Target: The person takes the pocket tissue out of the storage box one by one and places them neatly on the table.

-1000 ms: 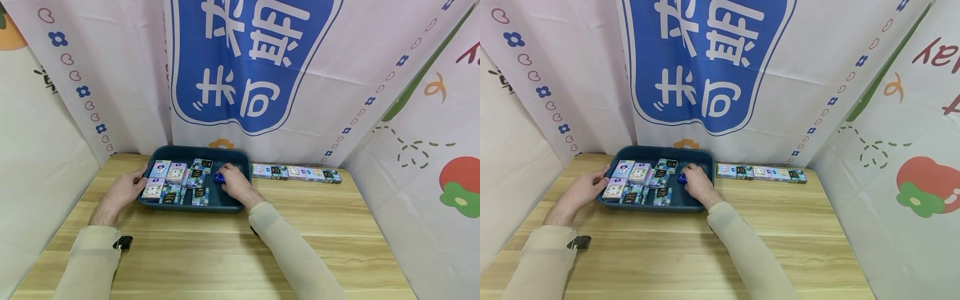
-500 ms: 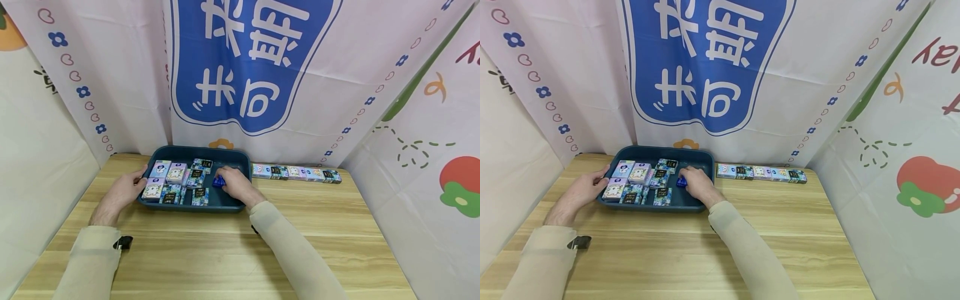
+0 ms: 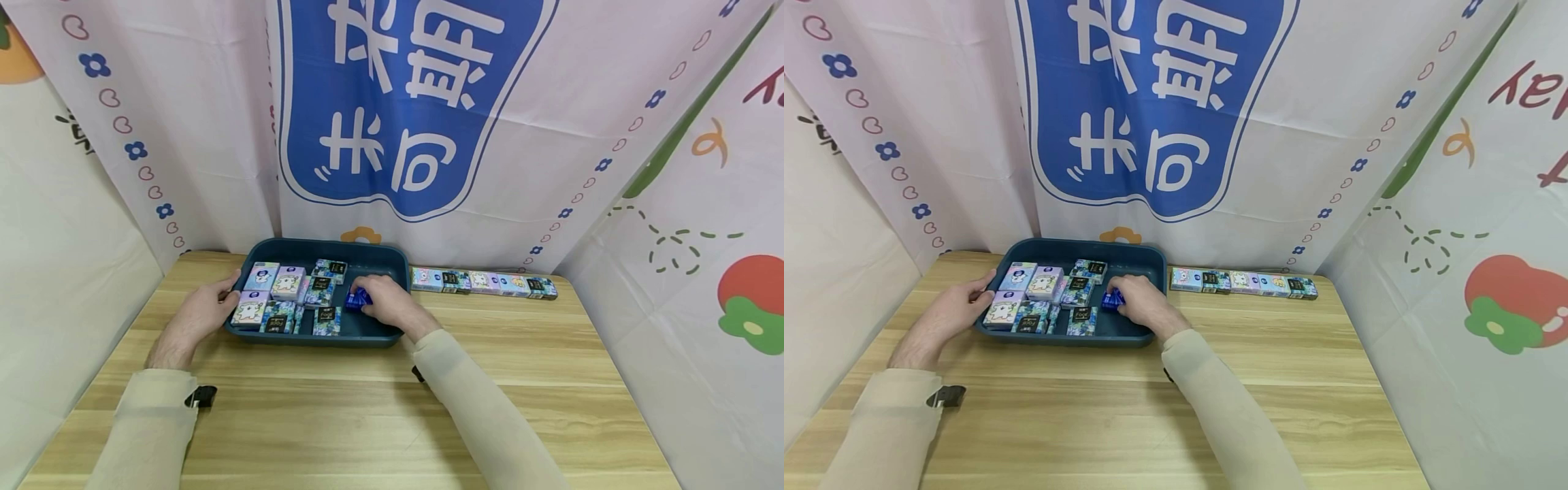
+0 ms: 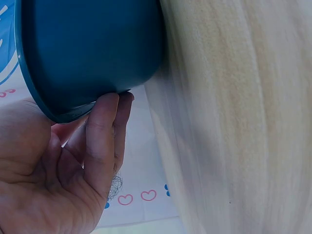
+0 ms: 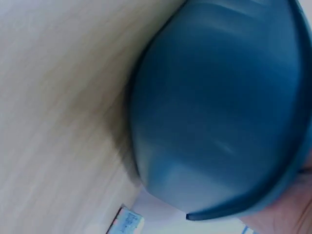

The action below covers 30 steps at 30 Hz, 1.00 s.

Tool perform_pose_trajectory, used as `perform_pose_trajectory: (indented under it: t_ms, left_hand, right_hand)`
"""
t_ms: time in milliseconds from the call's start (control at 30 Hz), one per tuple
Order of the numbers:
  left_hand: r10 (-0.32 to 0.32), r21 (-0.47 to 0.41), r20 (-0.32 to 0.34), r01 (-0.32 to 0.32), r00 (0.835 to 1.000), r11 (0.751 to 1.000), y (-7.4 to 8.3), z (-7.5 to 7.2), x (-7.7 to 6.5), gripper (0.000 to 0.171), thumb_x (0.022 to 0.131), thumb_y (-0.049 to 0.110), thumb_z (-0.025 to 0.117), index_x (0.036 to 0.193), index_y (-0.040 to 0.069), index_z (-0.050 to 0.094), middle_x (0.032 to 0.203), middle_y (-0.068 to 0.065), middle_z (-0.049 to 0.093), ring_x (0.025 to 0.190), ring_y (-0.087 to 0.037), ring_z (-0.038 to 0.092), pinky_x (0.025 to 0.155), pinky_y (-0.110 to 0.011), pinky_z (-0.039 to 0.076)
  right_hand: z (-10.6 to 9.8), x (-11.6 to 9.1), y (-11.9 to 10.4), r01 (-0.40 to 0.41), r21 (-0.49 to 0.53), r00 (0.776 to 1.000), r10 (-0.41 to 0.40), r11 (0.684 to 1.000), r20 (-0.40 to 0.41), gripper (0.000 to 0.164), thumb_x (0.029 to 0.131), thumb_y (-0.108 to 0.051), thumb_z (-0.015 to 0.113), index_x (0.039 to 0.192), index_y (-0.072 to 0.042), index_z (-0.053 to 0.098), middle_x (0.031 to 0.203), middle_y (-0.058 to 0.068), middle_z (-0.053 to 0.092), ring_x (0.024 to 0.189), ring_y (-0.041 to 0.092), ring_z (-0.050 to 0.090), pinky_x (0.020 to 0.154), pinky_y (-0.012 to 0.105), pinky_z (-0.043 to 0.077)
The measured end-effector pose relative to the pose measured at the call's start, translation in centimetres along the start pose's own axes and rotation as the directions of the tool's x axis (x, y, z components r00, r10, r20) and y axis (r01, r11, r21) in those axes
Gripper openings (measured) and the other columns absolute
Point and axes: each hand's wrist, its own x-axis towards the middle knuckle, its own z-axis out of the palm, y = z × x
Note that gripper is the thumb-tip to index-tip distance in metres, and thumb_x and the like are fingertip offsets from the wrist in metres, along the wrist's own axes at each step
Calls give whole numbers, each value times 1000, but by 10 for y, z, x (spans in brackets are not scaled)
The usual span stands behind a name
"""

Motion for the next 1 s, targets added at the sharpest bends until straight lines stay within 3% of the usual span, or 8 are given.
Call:
perform_pose_trajectory:
  t_ms: [400, 433, 467, 667, 700, 1000]
  left_hand:
    - [-3, -3, 7, 3, 1000, 1000, -1, 1, 0, 68, 128, 32, 42, 186, 7, 17, 183, -46, 25, 168, -73, 26, 133, -85, 29]
    - [-4, -6, 7, 4, 1000, 1000, -1, 1, 0, 68, 129, 32, 42, 186, 7, 17, 183, -46, 24, 168, -73, 25, 133, -85, 29]
    - [-4, -9, 8, 4, 1000, 1000, -1, 1, 0, 67, 129, 32, 42, 186, 7, 16, 183, -45, 24, 169, -73, 25, 133, -85, 28]
    - [-8, -27, 9, 9, 1000, 1000, -1, 2, -1, 67, 129, 32, 42, 186, 7, 16, 184, -45, 24, 169, -73, 24, 134, -85, 27]
    - [-7, -27, 8, 7, 1000, 1000, -1, 2, -1, 67, 129, 32, 42, 186, 7, 16, 184, -45, 24, 169, -73, 24, 134, -85, 27]
    - [5, -23, 2, -5, 1000, 1000, -2, 2, 0, 67, 129, 32, 42, 186, 7, 17, 184, -44, 24, 169, -73, 24, 134, -85, 27]
  right_hand:
    - [-23, -18, 1, -17, 78, 1000, 18, 997, -12, 47, 113, -13, 80, 159, -14, 69, 171, 11, 68, 165, 36, 57, 142, 55, 43]
    - [-25, -19, 2, -18, 83, 1000, 19, 996, -13, 48, 113, -13, 80, 160, -14, 69, 172, 12, 67, 164, 37, 57, 141, 56, 43]
    - [-18, -13, 17, 8, 91, 1000, -6, 996, -29, 48, 114, -18, 80, 161, -16, 69, 171, 10, 68, 164, 34, 58, 142, 53, 44]
    - [-30, -26, 25, -15, 98, 998, 21, 995, -54, 50, 113, -18, 81, 162, -15, 68, 172, 11, 67, 162, 35, 60, 139, 55, 47]
    - [-42, -36, 13, -48, 94, 998, 52, 994, -46, 50, 113, -12, 80, 162, -13, 69, 172, 14, 66, 162, 38, 60, 138, 59, 48]
    - [-59, -59, 33, -74, 103, 992, 83, 992, -90, 49, 111, -8, 82, 158, -9, 71, 165, 17, 71, 156, 39, 66, 134, 60, 52]
